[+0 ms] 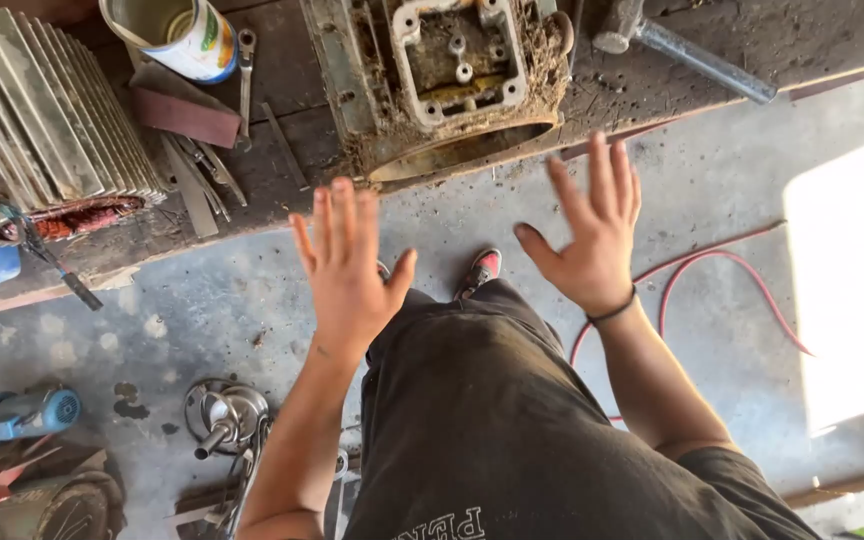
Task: The person is disassembling a large electric motor casing by using a hammer to strike a prying tool, loosening internal components.
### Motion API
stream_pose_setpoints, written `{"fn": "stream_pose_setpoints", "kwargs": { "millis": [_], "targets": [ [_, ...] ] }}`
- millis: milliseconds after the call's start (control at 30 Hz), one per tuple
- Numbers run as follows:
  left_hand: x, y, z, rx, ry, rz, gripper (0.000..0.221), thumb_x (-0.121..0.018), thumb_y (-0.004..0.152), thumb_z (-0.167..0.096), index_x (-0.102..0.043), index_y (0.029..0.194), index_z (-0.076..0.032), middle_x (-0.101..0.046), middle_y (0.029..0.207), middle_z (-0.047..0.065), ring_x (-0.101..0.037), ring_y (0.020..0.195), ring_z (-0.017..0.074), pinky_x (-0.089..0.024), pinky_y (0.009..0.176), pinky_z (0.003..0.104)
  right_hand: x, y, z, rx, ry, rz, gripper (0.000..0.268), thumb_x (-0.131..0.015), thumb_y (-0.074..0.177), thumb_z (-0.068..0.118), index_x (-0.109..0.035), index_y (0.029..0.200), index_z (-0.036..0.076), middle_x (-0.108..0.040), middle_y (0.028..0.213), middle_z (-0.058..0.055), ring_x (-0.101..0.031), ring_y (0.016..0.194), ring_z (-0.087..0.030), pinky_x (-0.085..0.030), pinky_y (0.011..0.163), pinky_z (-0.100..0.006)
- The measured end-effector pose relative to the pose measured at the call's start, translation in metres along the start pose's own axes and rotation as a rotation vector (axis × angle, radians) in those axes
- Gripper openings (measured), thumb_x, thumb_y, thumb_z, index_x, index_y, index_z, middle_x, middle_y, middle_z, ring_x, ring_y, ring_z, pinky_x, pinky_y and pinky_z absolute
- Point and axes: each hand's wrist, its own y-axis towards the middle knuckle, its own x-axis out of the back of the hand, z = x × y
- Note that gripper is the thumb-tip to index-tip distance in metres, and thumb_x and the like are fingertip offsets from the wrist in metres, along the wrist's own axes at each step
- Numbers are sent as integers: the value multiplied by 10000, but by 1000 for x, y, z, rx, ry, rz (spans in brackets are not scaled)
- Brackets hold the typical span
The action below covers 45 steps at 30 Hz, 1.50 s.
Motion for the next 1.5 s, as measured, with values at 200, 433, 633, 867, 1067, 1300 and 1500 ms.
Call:
{"fn": "stream_pose_setpoints", "kwargs": {
  "millis": [200,433,633,867,1067,1300,1500],
  "targets": [
    [8,10,10,186,-310,203,854,-699,920,-387,-353,1600,-2,-340,1586,368,-370,1433,578,-338,1135,685,-21,-10,-7,-70,112,124,823,-790,905,471,-463,1602,179,-233,1702,-161,-105,1567,-430,-120,1230,-556],
    [-38,8,117,491,-50,376,671,-691,972,-294,-409,1544,-87,-661,1203,176,-708,1033,427,-574,804,626,-55,-46,-19,-69,192,288,579,-786,905,428,-658,1389,136,-622,1410,-189,-508,1376,-456,-389,1118,-557],
    [-77,36,181,331,89,436,367,-652,1007,-359,-607,1340,-211,-732,874,5,-752,730,233,-605,597,427,-88,-93,-11,-245,103,503,608,-737,875,544,-631,1397,250,-664,1369,-85,-569,1351,-350,-476,1061,-494],
    [-59,53,200,50,67,626,247,-632,915,-182,-637,1162,-186,-677,914,59,-732,818,306,-610,671,464,-88,-103,7,-454,140,509,546,-725,910,413,-612,1397,192,-670,1349,-109,-604,1288,-362,-508,1028,-501],
    [-62,58,214,-396,245,442,301,-808,794,-175,-688,1064,-233,-601,976,20,-686,834,257,-564,646,372,-77,-85,-40,-420,95,397,525,-751,906,352,-633,1380,160,-704,1278,-127,-648,1211,-365,-533,986,-503],
    [-58,-5,136,-186,-261,320,133,-654,1014,-146,-715,1130,-170,-697,1095,31,-695,1075,287,-534,944,383,-42,2,-177,-241,12,105,442,-847,924,186,-701,1338,130,-746,1117,-146,-707,1066,-387,-567,879,-488],
    [-49,-42,9,577,-703,453,296,-483,1022,-204,-615,1252,-73,-689,1194,83,-662,1054,200,-489,896,334,-27,77,-290,-133,-272,99,526,-813,974,168,-606,1408,-46,-502,1440,-278,-453,1241,-517,-398,931,-703]
  ]
}}
